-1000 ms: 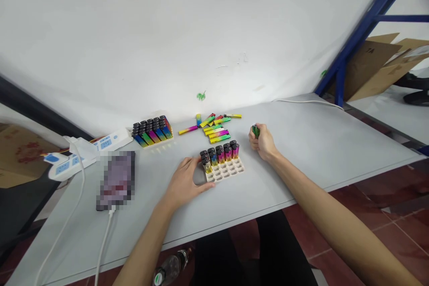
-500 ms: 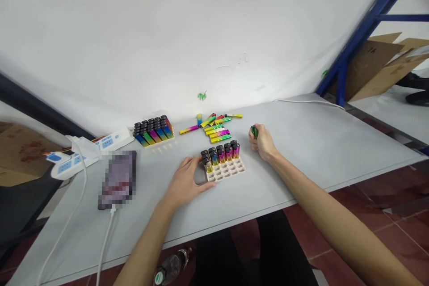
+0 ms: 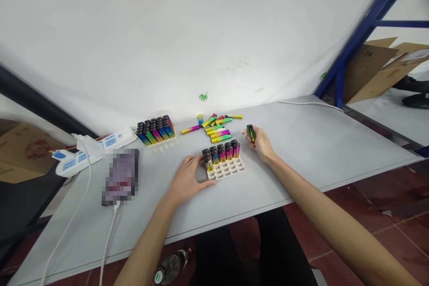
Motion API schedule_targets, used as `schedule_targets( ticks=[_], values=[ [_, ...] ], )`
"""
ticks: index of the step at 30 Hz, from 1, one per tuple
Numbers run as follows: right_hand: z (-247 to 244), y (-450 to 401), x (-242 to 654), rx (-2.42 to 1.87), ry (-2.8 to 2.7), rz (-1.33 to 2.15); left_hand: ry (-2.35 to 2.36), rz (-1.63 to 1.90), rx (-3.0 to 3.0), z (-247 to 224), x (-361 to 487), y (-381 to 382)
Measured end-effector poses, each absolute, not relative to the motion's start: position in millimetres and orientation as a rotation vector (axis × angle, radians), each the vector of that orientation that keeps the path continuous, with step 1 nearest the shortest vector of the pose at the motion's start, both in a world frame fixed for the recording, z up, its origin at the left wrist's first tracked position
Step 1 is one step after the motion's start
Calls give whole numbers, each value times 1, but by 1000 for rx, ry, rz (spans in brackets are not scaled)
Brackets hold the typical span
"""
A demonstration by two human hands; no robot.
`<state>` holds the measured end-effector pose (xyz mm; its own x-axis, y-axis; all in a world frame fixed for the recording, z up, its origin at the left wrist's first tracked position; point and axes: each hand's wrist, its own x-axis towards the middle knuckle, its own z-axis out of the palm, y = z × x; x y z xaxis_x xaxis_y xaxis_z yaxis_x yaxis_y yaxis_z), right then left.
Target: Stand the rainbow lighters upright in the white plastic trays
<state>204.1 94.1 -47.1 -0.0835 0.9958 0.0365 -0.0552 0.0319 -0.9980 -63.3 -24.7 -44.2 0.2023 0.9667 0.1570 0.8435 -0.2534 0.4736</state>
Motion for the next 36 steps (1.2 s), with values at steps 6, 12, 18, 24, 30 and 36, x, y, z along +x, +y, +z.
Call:
schedule_targets(
  ticks=[6,12,18,24,30,36],
  values=[
    [-45,74,206,-1175,-1437,1072,1713,608,2204,-46,-64,-24],
    [-30,38,214,-1170,-1544,686,1699,636,2218,-50,-65,-23],
    [-3,8,197,-1033,-1708,739,1680,669,2247,-51,-65,-23],
    [-11,0,159,-1007,-2067,588,1663,661,2260,-49,-64,-23],
    [-15,0,148,-1264,-2230,382,1649,670,2253,-49,-65,-23],
    [6,-1,150,-1370,-2432,216,1636,701,2252,-50,-65,-23]
  ],
)
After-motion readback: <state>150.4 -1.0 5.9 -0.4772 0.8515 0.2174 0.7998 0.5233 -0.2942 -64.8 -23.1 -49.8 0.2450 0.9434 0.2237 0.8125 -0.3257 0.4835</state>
